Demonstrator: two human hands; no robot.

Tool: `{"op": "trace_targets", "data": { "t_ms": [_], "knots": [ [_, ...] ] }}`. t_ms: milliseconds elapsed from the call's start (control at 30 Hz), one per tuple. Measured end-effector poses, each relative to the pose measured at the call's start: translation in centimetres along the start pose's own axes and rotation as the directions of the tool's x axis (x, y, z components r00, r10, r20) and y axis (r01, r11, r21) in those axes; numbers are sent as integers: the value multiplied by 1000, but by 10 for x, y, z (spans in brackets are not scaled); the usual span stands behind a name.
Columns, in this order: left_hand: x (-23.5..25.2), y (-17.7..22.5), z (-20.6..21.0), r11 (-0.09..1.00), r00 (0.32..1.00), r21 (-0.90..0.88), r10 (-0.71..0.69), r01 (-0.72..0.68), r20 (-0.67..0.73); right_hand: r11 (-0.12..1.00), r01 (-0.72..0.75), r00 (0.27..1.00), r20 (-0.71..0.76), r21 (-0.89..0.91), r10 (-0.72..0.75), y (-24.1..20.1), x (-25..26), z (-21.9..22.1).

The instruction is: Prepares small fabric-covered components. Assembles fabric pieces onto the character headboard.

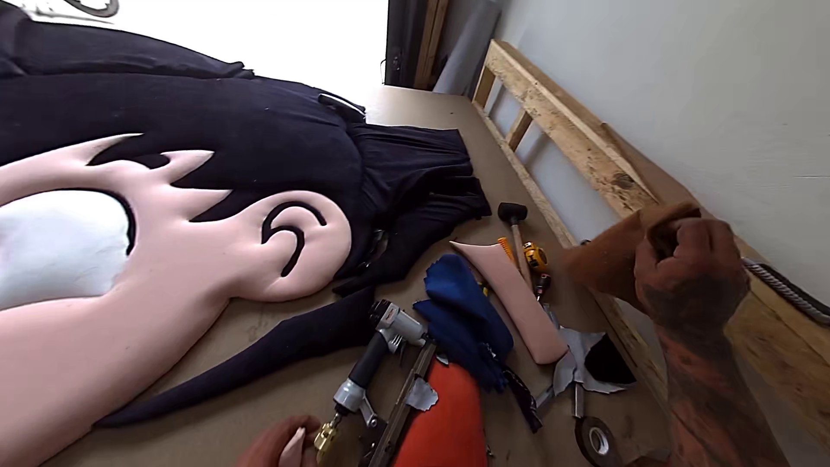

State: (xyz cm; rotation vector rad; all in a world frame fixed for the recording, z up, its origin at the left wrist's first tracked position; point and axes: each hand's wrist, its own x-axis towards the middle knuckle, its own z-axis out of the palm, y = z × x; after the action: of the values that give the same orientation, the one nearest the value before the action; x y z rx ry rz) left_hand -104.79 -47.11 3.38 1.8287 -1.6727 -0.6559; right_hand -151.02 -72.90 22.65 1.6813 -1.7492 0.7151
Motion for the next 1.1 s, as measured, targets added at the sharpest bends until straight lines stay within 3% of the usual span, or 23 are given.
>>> {"op": "trace_targets", "data": {
  "t_ms": [100, 167, 200, 267, 333, 433, 500, 633, 767, 933, 1000, 1100],
  "knots": [
    [21, 20, 10, 995, 999, 88, -41, 44, -27, 994, 55, 964, 256, 94, -77, 3, -41, 51],
    [39, 36, 24, 974, 997, 219, -51, 61, -49, 983, 41, 845, 519, 181, -131, 2, -65, 77],
    [48, 42, 32, 957, 997, 282, -50, 64, -57, 976, 37, 796, 584, 214, -158, -2, -77, 83],
    [67, 51, 44, 921, 996, 380, -83, 87, -27, 943, 89, 827, 505, 320, -249, -17, -98, 81],
    [83, 60, 51, 869, 980, 469, -197, 158, 35, 884, 45, 830, 475, 466, -292, -42, -118, 73],
    [100, 72, 54, 791, 941, 569, -328, 225, 84, 861, -117, 685, 667, 496, -292, -82, -152, 78],
    [107, 76, 53, 764, 929, 603, -356, 228, 99, 898, -120, 638, 726, 424, -258, -99, -169, 91],
    [102, 80, 48, 735, 949, 649, -310, 198, 62, 860, -187, 647, 718, 475, -255, -101, -162, 105],
    [73, 76, 34, 762, 982, 621, -177, 183, -72, 763, -250, 761, 609, 596, -226, -60, -118, 82],
    [33, 80, -5, 825, 964, 504, -181, 257, -196, 866, -180, 875, 478, 467, -76, 4, -66, 54],
    [23, 89, -17, 858, 948, 415, -225, 302, -224, 899, -192, 854, 519, 394, -45, 17, -71, 75],
    [16, 107, -23, 906, 934, 262, -279, 334, -225, 913, -182, 749, 653, 366, -113, 27, -92, 109]
  ]
}}
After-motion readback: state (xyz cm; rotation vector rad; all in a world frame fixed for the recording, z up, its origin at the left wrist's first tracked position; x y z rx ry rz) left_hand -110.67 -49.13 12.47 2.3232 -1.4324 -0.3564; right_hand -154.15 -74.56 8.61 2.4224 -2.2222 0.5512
